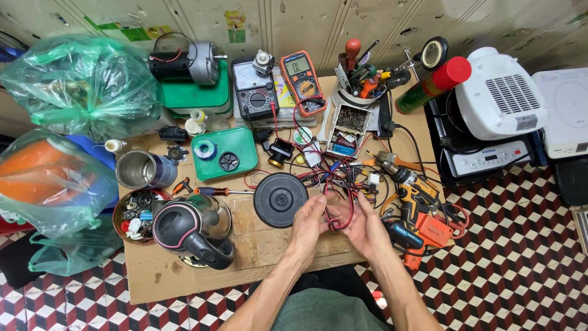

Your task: Disassembling, testing, and repairing an electric kettle using a multimeter and power tools.

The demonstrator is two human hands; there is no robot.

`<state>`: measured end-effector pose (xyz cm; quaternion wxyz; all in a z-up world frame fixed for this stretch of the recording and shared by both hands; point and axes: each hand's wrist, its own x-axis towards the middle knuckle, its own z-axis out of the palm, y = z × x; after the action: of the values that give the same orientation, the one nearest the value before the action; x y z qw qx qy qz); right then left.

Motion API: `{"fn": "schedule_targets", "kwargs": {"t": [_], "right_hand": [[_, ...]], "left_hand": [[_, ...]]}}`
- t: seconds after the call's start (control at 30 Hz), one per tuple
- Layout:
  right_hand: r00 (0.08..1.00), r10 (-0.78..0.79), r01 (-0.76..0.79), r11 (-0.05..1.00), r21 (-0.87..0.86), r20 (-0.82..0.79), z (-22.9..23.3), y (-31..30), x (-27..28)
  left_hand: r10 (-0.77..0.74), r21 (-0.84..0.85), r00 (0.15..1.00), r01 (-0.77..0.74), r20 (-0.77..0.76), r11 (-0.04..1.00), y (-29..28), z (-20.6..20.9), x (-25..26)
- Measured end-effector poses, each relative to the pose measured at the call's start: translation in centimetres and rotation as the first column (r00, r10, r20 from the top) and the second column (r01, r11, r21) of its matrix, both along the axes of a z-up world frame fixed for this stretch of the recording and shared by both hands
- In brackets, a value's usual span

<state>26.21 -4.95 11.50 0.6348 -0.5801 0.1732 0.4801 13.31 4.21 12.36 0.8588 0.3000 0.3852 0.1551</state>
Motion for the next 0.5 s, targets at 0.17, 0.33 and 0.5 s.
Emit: {"fn": "schedule_targets", "kwargs": {"t": [0.17, 0.33, 0.5], "right_hand": [[0.958, 0.129, -0.175, 0.970, 0.167, 0.256, 2.7, 1.3, 2.4], [0.891, 0.216, -0.354, 0.882, 0.311, 0.400, 6.0, -0.3, 0.9], [0.633, 0.616, -0.634, 0.760, -0.143, 0.468, 5.0, -6.4, -0.7]], "left_hand": [[0.001, -0.217, 0.999, -0.012, -0.049, 0.976, -1.0, -4.8, -0.7], [-0.229, -0.307, 0.973, 0.213, -0.017, 0.928, -0.3, -5.5, 0.3], [-0.225, 0.018, 0.943, 0.236, -0.244, 0.971, 1.9, -4.6, 0.7]]}}
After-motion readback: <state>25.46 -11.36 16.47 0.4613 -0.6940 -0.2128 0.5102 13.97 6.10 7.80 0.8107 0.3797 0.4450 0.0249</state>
